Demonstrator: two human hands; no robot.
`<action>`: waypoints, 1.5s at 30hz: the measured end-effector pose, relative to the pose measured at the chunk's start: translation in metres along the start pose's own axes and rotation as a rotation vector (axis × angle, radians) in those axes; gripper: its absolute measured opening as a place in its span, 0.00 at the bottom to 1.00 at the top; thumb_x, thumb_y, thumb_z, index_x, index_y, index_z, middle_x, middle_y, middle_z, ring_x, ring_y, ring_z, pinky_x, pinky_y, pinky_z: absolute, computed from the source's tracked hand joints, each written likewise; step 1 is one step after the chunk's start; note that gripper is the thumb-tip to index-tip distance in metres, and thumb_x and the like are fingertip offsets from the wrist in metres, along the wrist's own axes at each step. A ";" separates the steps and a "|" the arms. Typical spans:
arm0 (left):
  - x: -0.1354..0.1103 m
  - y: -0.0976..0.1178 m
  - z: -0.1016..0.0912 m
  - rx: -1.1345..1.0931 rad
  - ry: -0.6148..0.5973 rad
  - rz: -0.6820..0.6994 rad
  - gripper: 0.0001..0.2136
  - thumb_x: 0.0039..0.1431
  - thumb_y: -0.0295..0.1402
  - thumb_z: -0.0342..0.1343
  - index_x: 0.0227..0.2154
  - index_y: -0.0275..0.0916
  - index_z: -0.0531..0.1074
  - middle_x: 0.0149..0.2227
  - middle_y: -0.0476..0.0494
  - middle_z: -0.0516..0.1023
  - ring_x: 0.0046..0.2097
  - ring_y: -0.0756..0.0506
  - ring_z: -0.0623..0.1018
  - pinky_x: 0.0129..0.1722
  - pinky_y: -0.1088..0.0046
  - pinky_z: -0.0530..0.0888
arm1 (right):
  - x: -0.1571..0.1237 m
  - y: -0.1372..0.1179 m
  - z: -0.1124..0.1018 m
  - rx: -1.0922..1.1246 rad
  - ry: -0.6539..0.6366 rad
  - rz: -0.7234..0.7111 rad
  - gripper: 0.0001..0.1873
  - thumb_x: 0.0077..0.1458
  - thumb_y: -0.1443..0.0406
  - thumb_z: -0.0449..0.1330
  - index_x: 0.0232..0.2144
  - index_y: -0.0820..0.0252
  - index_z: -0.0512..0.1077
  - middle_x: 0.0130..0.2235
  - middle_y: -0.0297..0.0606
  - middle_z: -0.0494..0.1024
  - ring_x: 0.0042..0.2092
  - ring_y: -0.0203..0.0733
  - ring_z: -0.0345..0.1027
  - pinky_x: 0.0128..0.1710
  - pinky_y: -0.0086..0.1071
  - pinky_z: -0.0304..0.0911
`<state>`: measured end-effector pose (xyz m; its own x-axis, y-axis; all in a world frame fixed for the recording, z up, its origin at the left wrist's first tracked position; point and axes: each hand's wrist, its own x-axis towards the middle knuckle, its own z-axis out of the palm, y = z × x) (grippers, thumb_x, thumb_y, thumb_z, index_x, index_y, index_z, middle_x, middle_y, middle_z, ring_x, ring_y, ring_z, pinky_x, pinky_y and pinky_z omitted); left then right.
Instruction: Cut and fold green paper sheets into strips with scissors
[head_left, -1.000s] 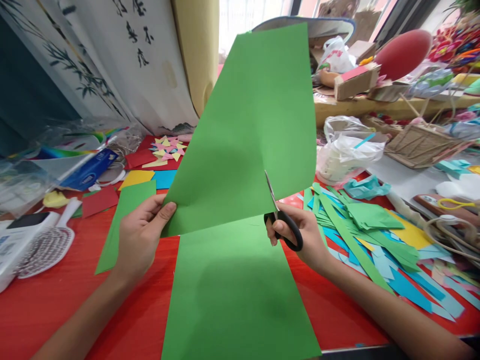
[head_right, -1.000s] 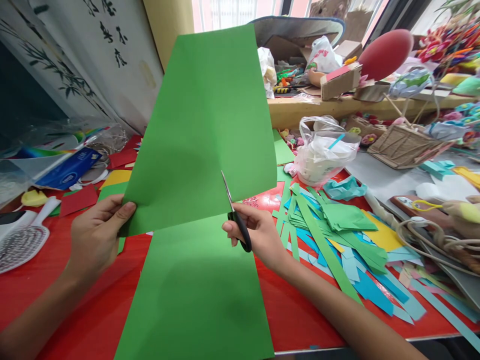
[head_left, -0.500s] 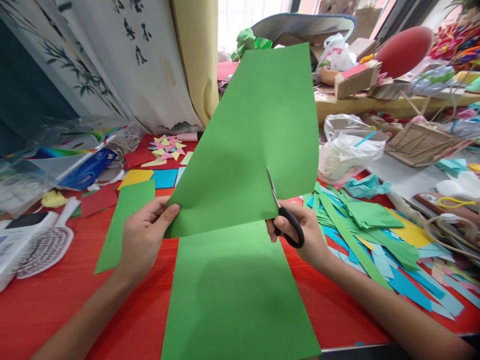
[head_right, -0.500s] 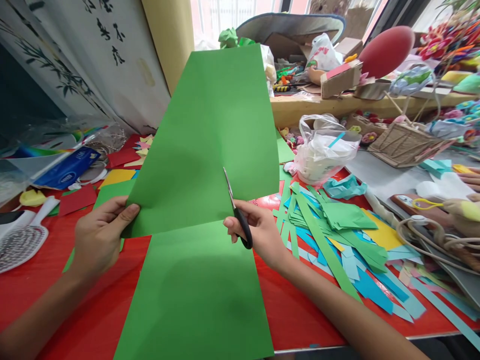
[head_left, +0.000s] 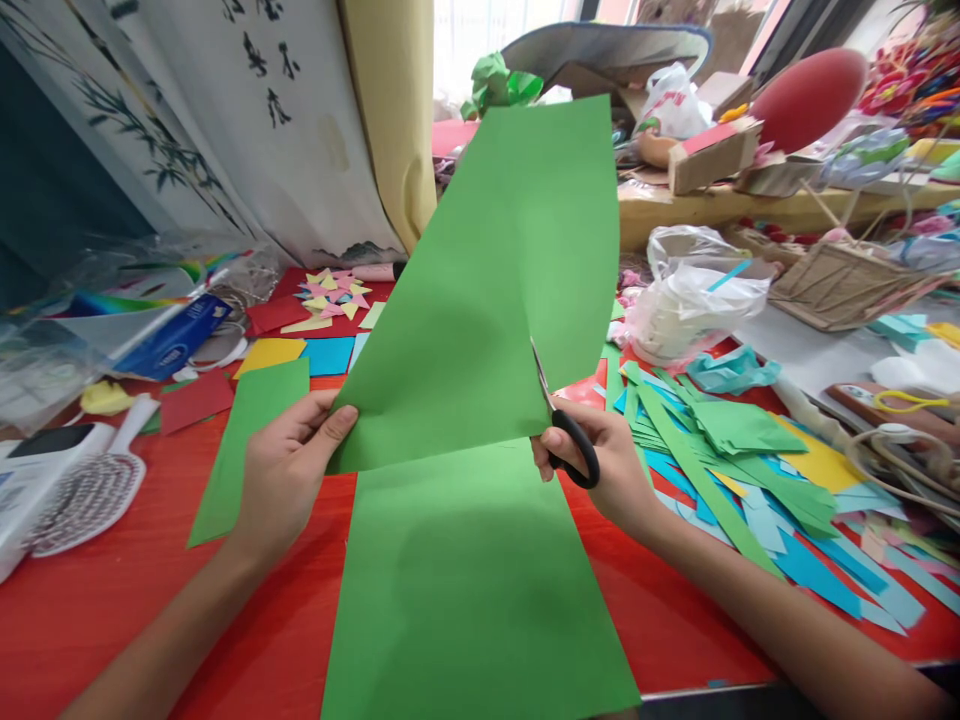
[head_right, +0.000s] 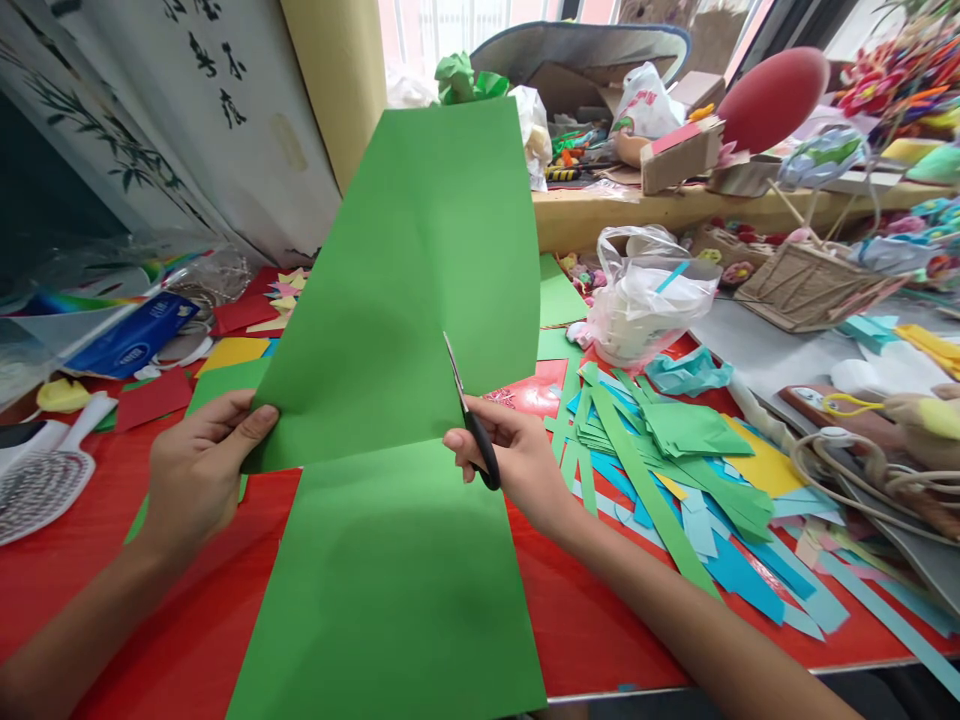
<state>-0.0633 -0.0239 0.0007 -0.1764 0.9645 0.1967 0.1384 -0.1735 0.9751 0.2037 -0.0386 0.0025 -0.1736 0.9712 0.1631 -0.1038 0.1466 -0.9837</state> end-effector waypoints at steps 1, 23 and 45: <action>0.000 0.000 0.000 0.000 -0.006 -0.002 0.10 0.51 0.38 0.62 0.36 0.44 0.76 0.34 0.54 0.80 0.33 0.53 0.76 0.32 0.82 0.72 | 0.000 0.002 -0.001 0.012 -0.007 -0.006 0.18 0.48 0.54 0.64 0.21 0.60 0.65 0.19 0.30 0.67 0.20 0.29 0.60 0.19 0.24 0.56; 0.032 0.003 -0.017 0.029 -0.078 -0.390 0.14 0.46 0.35 0.63 0.38 0.39 0.75 0.35 0.47 0.81 0.34 0.49 0.78 0.38 0.74 0.73 | 0.018 -0.001 -0.028 -0.094 -0.467 0.146 0.27 0.52 0.46 0.56 0.40 0.64 0.70 0.25 0.34 0.70 0.25 0.34 0.64 0.25 0.29 0.57; 0.052 -0.002 0.009 0.749 -0.769 -0.274 0.16 0.43 0.48 0.59 0.32 0.42 0.78 0.33 0.42 0.77 0.28 0.47 0.73 0.21 0.76 0.65 | 0.033 0.034 -0.024 -0.029 0.006 0.128 0.25 0.52 0.47 0.56 0.42 0.60 0.65 0.31 0.34 0.67 0.33 0.34 0.64 0.33 0.30 0.67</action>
<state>-0.0646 0.0288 0.0079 0.3253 0.8633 -0.3857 0.7876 -0.0217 0.6158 0.2181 0.0027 -0.0278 -0.1781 0.9834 0.0356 -0.0524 0.0266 -0.9983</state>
